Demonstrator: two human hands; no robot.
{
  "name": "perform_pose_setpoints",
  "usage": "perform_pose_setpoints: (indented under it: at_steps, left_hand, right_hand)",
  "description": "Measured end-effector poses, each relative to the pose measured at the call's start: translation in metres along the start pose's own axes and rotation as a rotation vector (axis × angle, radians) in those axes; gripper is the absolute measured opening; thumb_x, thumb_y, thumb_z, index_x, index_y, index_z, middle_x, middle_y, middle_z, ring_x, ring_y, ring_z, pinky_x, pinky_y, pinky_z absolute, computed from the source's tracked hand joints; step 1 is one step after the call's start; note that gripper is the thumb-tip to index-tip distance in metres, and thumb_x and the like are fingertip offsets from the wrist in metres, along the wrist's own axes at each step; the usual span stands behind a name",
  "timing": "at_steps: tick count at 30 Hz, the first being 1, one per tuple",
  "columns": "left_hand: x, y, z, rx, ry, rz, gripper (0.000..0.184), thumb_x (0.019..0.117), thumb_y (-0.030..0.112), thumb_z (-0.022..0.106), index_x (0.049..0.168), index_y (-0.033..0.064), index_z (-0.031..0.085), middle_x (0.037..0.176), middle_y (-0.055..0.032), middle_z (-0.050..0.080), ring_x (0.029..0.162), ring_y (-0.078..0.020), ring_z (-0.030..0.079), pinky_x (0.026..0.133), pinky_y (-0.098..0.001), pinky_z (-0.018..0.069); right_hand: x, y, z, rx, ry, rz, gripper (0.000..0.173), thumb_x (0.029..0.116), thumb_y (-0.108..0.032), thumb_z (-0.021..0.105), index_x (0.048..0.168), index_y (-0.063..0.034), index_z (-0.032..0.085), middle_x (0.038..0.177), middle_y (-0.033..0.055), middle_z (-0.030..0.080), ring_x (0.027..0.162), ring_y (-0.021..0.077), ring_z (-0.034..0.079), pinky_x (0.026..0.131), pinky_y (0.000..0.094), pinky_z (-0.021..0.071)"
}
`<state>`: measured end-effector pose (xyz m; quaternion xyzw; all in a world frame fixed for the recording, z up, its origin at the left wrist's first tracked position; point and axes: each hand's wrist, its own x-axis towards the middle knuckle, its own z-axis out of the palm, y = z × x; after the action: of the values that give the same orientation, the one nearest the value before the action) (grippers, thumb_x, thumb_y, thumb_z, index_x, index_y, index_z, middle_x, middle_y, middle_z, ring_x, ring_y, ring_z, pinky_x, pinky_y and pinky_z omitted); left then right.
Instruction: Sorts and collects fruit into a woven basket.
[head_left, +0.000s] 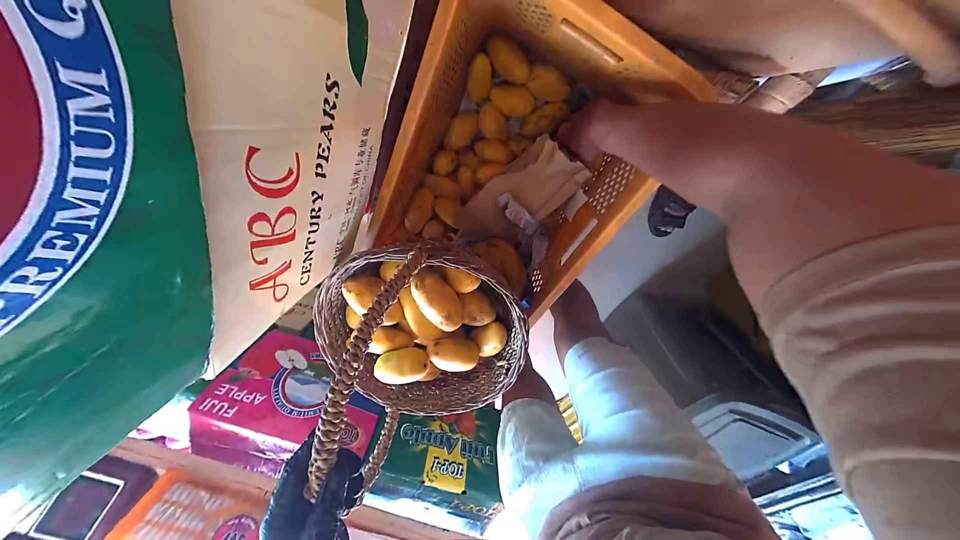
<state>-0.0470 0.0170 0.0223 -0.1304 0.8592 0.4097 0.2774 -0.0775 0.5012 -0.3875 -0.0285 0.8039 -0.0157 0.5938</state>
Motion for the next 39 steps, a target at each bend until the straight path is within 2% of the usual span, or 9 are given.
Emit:
perform_pose_setpoints:
  at_steps: [4, 9, 14, 17, 20, 24, 27, 34, 39]
  left_hand:
    - [-0.002, -0.008, -0.013, -0.065, -0.091, -0.003, 0.028, 0.0972, 0.018, 0.066, 0.125, 0.0131, 0.062, 0.09, 0.0049, 0.071, 0.072, -0.0099, 0.066, 0.06, -0.0279, 0.0564]
    - [-0.007, 0.014, 0.006, 0.063, -0.021, -0.122, 0.014, 0.0947, 0.026, 0.066, 0.103, 0.015, 0.067, 0.068, 0.0131, 0.059, 0.051, 0.0003, 0.051, 0.047, -0.0185, 0.0458]
    - [0.002, 0.045, 0.013, 0.37, -0.065, -0.176, 0.037, 0.0869, 0.034, 0.072, 0.114, 0.0092, 0.07, 0.088, 0.0004, 0.07, 0.071, -0.009, 0.066, 0.063, -0.0306, 0.0582]
    - [0.009, 0.052, 0.022, 0.141, -0.128, -0.23, 0.022, 0.0956, 0.027, 0.066, 0.104, 0.0074, 0.069, 0.067, 0.0004, 0.058, 0.052, -0.009, 0.052, 0.046, -0.026, 0.045]
    - [0.004, 0.05, 0.017, -0.095, -0.167, -0.232, 0.018, 0.0995, 0.025, 0.06, 0.098, 0.008, 0.067, 0.058, 0.0025, 0.047, 0.044, -0.0065, 0.041, 0.04, -0.0223, 0.0368]
    - [-0.022, 0.043, 0.0, -0.175, -0.148, -0.162, 0.017, 0.1007, 0.02, 0.059, 0.1, 0.0053, 0.068, 0.058, 0.002, 0.048, 0.044, -0.0069, 0.041, 0.04, -0.0226, 0.0361]
    - [-0.052, 0.025, -0.019, -0.222, -0.179, -0.102, 0.02, 0.1004, 0.02, 0.059, 0.109, 0.0042, 0.067, 0.062, 0.001, 0.053, 0.046, -0.0076, 0.045, 0.042, -0.0243, 0.0413]
    - [-0.095, 0.0, -0.108, -0.443, -0.25, 0.05, 0.024, 0.0998, 0.031, 0.063, 0.097, 0.0077, 0.068, 0.063, 0.0005, 0.052, 0.048, -0.0093, 0.046, 0.045, -0.0265, 0.0422]
    - [-0.122, 0.003, -0.197, -0.596, -0.286, 0.097, 0.029, 0.1019, 0.035, 0.058, 0.093, 0.0096, 0.068, 0.062, 0.004, 0.05, 0.046, -0.0061, 0.042, 0.043, -0.0235, 0.0366]
  right_hand:
    - [0.0, -0.009, -0.001, 0.095, 0.026, 0.075, 0.031, 0.0909, -0.024, 0.073, 0.11, -0.0003, 0.069, 0.112, 0.0282, 0.065, 0.108, 0.0491, 0.063, 0.084, 0.0706, 0.0498]
    - [-0.025, -0.026, -0.019, 0.02, -0.042, 0.119, 0.026, 0.095, -0.019, 0.068, 0.109, 0.0029, 0.068, 0.112, 0.0277, 0.065, 0.109, 0.0481, 0.063, 0.086, 0.0681, 0.0492]
    - [-0.101, -0.016, -0.062, 0.225, 0.201, 0.079, 0.058, 0.0642, -0.039, 0.094, 0.098, 0.0029, 0.074, 0.119, 0.0358, 0.061, 0.11, 0.0548, 0.059, 0.082, 0.0734, 0.0489]
    - [-0.167, -0.009, -0.075, 0.437, 0.377, 0.046, 0.072, 0.0617, -0.052, 0.093, 0.121, -0.0165, 0.074, 0.145, 0.0369, 0.044, 0.121, 0.059, 0.052, 0.085, 0.0771, 0.0467]
    - [-0.24, -0.03, -0.057, 0.801, 0.55, -0.127, 0.074, 0.0631, -0.061, 0.091, 0.129, -0.0326, 0.07, 0.141, 0.0278, 0.052, 0.12, 0.0499, 0.056, 0.09, 0.0745, 0.0477]
    - [-0.316, -0.148, -0.004, 1.261, 0.546, -0.552, 0.07, 0.0683, -0.05, 0.092, 0.131, -0.0274, 0.069, 0.133, 0.0134, 0.062, 0.116, 0.03, 0.063, 0.095, 0.0579, 0.0548]
    - [-0.347, -0.266, 0.022, 1.448, 0.44, -0.577, 0.075, 0.0666, -0.051, 0.091, 0.134, -0.0267, 0.068, 0.144, 0.0194, 0.053, 0.125, 0.0321, 0.058, 0.101, 0.0559, 0.0526]
    - [-0.396, -0.455, -0.033, 0.683, 0.911, -0.126, 0.078, 0.0582, -0.055, 0.091, 0.131, -0.0382, 0.068, 0.161, 0.0239, 0.034, 0.129, 0.0414, 0.056, 0.093, 0.0538, 0.0563]
    - [-0.428, -0.535, -0.07, 0.38, 0.912, -0.12, 0.063, 0.0796, -0.033, 0.083, 0.134, -0.0074, 0.067, 0.158, 0.0324, 0.036, 0.144, 0.0518, 0.038, 0.113, 0.0665, 0.0359]
